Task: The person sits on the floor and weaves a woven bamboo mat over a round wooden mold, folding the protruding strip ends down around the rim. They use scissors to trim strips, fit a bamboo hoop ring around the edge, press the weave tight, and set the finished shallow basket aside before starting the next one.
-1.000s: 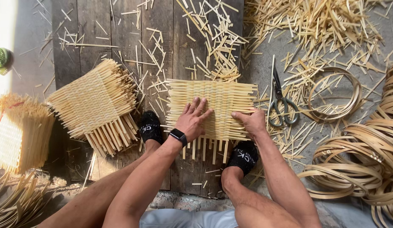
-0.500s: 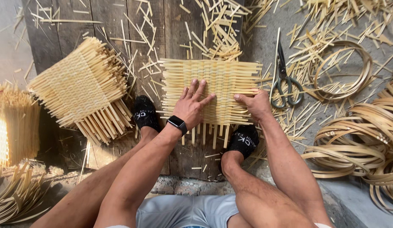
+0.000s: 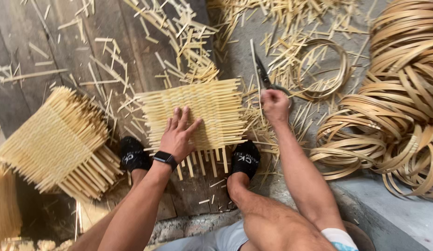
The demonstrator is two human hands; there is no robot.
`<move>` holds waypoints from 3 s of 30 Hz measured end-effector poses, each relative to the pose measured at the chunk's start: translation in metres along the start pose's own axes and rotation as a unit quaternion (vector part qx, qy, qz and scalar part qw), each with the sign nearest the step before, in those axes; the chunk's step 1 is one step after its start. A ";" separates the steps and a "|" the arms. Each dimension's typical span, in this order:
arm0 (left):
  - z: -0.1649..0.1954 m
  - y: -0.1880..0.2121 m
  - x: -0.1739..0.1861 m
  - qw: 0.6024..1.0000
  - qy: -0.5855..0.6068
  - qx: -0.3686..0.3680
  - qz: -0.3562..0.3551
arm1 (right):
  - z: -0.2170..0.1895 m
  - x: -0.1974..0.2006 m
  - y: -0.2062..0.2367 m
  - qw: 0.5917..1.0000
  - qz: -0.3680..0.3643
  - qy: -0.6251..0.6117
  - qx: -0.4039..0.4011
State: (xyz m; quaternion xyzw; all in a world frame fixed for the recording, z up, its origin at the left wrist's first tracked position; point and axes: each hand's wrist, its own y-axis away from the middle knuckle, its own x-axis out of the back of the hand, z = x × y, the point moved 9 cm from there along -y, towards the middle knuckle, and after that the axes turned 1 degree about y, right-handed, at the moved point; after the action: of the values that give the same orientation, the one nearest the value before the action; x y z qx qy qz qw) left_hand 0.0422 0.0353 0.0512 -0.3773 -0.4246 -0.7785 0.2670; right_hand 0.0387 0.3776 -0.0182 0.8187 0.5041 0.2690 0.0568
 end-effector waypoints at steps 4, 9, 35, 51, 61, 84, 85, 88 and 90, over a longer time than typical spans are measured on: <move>0.007 0.001 0.004 1.000 -0.017 0.003 -0.007 | -0.002 0.105 -0.023 0.940 0.180 0.288 0.005; 0.009 0.000 0.003 0.999 -0.030 0.018 -0.028 | 0.003 0.123 -0.038 0.871 0.084 0.482 -0.037; 0.072 0.041 0.112 0.400 0.916 0.026 0.028 | -0.295 0.059 0.230 0.684 -0.231 0.289 0.628; 0.014 0.108 0.145 0.578 0.723 0.072 0.370 | -0.346 0.033 0.215 0.899 -0.331 0.016 0.288; 0.105 0.114 0.165 0.522 0.810 -0.147 0.224 | -0.354 -0.018 0.236 0.928 -0.253 0.005 0.273; 0.087 0.088 0.159 0.657 0.752 0.050 0.011 | -0.365 -0.052 0.282 0.703 -0.139 0.278 0.640; 0.088 0.087 0.156 0.642 0.766 0.036 0.009 | -0.364 -0.054 0.281 0.703 -0.137 0.278 0.641; 0.089 0.081 0.146 0.591 0.807 0.006 -0.012 | -0.365 -0.060 0.272 0.700 -0.174 0.261 0.642; 0.077 0.076 0.147 0.576 0.817 -0.014 0.008 | -0.369 -0.056 0.247 0.754 -0.199 0.231 0.582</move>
State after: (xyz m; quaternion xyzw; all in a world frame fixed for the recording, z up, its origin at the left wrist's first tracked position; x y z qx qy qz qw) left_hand 0.0416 0.0502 0.2335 0.4120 -0.0129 -0.7606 0.5016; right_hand 0.0318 0.1439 0.3633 0.4875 0.7129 0.0869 -0.4965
